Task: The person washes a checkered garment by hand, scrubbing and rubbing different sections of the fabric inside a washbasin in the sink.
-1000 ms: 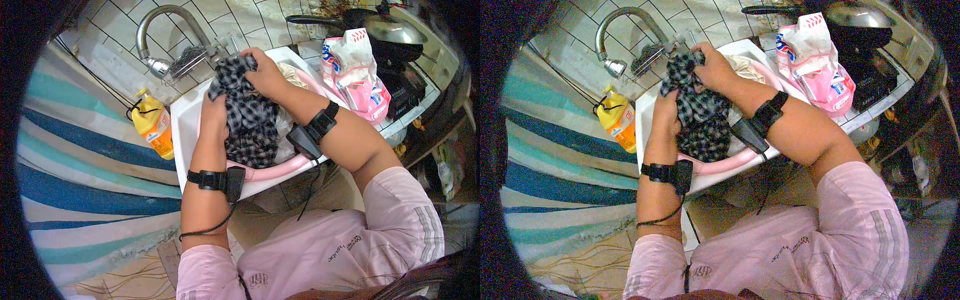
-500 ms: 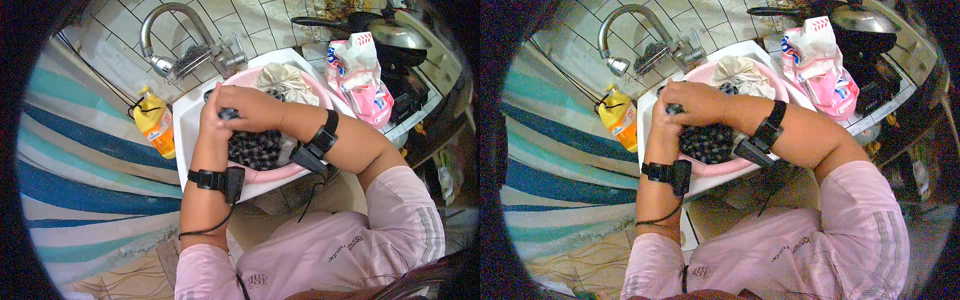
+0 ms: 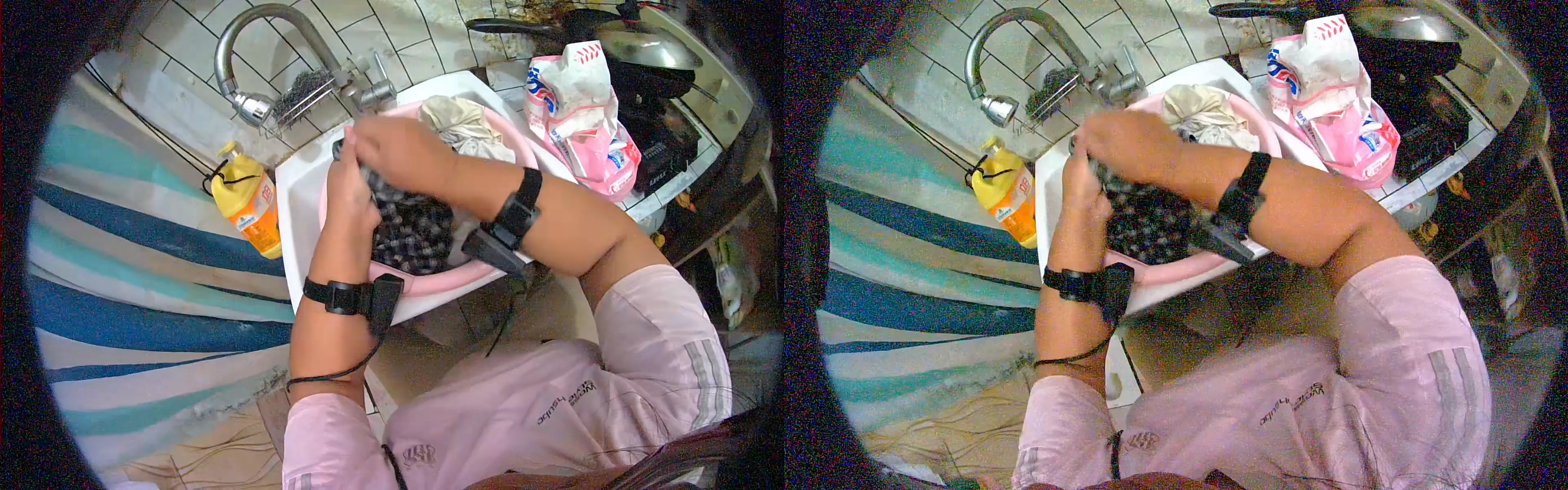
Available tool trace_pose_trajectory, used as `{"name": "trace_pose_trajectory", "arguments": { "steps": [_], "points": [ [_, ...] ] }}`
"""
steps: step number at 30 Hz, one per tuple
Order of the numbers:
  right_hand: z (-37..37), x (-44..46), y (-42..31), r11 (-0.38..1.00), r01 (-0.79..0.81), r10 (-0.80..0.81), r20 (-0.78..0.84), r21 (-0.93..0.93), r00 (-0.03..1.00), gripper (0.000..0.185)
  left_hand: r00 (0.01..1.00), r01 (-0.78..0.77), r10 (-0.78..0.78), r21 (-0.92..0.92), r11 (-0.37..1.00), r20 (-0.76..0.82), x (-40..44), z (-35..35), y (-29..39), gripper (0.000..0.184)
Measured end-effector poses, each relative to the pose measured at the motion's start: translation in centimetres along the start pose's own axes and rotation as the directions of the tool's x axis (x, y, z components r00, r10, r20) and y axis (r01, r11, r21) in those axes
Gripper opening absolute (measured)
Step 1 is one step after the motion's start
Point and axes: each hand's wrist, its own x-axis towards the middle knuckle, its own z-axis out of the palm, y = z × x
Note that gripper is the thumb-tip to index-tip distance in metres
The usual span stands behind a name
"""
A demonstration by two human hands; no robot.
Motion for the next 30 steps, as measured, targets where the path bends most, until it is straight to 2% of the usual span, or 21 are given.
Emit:
{"name": "trace_pose_trajectory", "arguments": {
  "steps": [2,3,4,6,7,8,9,10,12,14,16,18,19,20,22,24,25,27,28,30],
  "points": [
    [-1.0,0.6,1.0,0.961,-0.257,0.251,-0.068,-0.103,0.966,0.029,0.996,0.092,-0.093,0.05,0.994,0.013,-0.7,1.2,0.8,0.048],
    [-1.3,0.8,0.7,0.913,-0.399,0.398,-0.028,-0.084,0.917,0.029,0.989,0.143,-0.143,0.022,0.99,0.022,-0.6,1.4,0.8,0.049],
    [-1.6,0.8,0.3,0.913,-0.401,0.399,-0.031,-0.083,0.916,0.029,0.989,0.144,-0.144,0.024,0.989,0.023,-0.6,1.6,0.8,0.049],
    [-1.6,0.3,-0.7,0.944,-0.282,0.284,-0.011,-0.169,0.959,0.028,0.995,0.038,-0.021,0.174,0.984,-0.098,-0.8,1.8,0.7,0.051],
    [-1.2,-0.1,-1.2,0.943,-0.286,0.288,-0.014,-0.167,0.958,0.028,0.995,0.04,-0.023,0.178,0.983,-0.096,-0.1,0.8,0.2,0.051],
    [-0.6,-0.5,-1.8,0.985,-0.087,0.087,-0.005,-0.147,0.996,0.028,0.998,0.058,-0.057,0.074,0.996,-0.019,1.0,-0.9,-0.8,0.052],
    [-0.2,-0.7,-2.1,0.985,0.118,-0.119,0.004,-0.123,0.993,0.028,0.995,0.083,-0.081,-0.031,0.996,0.058,0.9,-0.9,-0.6,0.053],
    [0.1,-0.6,-1.3,0.986,0.12,-0.119,0.011,-0.118,0.993,0.028,0.995,0.083,-0.081,-0.036,0.996,0.051,0.7,-0.7,-0.6,0.053],
    [0.0,0.3,1.0,0.995,-0.09,0.086,-0.068,-0.047,0.994,0.027,0.991,0.008,0.02,0.21,0.978,-0.134,-0.2,0.5,-0.1,0.047],
    [-1.1,0.8,2.0,0.99,-0.132,0.128,-0.092,-0.046,0.988,0.026,0.996,0.037,-0.024,0.17,0.985,-0.083,-0.9,1.6,0.6,0.048],
    [-1.3,0.8,2.5,0.933,-0.358,0.359,-0.106,0.026,0.927,0.025,0.997,0.072,-0.069,0.14,0.988,-0.027,-1.2,2.2,0.9,0.049],
    [-0.9,0.4,2.6,0.935,-0.355,0.354,-0.128,0.014,0.926,0.026,0.999,0.039,-0.039,0.009,0.999,0.009,-1.3,2.4,0.9,0.049],
    [-0.5,0.4,2.6,0.964,-0.264,0.262,-0.187,0.015,0.947,0.029,0.997,0.076,-0.077,-0.093,0.993,-0.006,-1.4,2.3,1.2,0.048],
    [-0.3,0.2,2.6,0.985,-0.17,0.167,-0.245,0.008,0.955,0.033,0.997,0.081,-0.082,-0.089,0.993,-0.004,-1.5,2.4,1.2,0.048],
    [-0.6,0.1,1.8,0.983,-0.176,0.182,-0.235,0.046,0.955,0.04,0.978,0.055,-0.068,-0.07,0.996,-0.198,-1.5,2.5,1.4,0.043],
    [-0.7,0.2,1.6,0.967,-0.192,0.227,-0.217,0.169,0.95,0.041,0.985,0.085,-0.1,-0.115,0.99,-0.139,1.1,-0.5,0.4,0.038],
    [-0.5,0.2,2.0,0.967,-0.189,0.223,-0.215,0.169,0.951,0.041,0.984,-0.017,0.001,-0.092,0.996,-0.177,2.0,-1.2,0.1,0.035],
    [-0.3,0.1,2.5,0.985,-0.17,0.17,-0.1,0.003,0.98,0.044,0.97,-0.167,0.154,-0.055,0.984,-0.19,2.5,-2.4,-0.1,0.027],
    [-0.5,0.1,2.2,0.986,-0.168,0.168,-0.1,0.003,0.981,0.044,0.969,-0.169,0.156,-0.054,0.984,-0.19,2.5,-2.4,0.0,0.027],
    [-1.0,0.0,1.6,0.936,-0.345,0.351,0.146,-0.062,0.925,0.049,0.914,-0.31,0.31,0.041,0.95,-0.261,2.4,-2.3,0.2,0.023]
  ]
}}
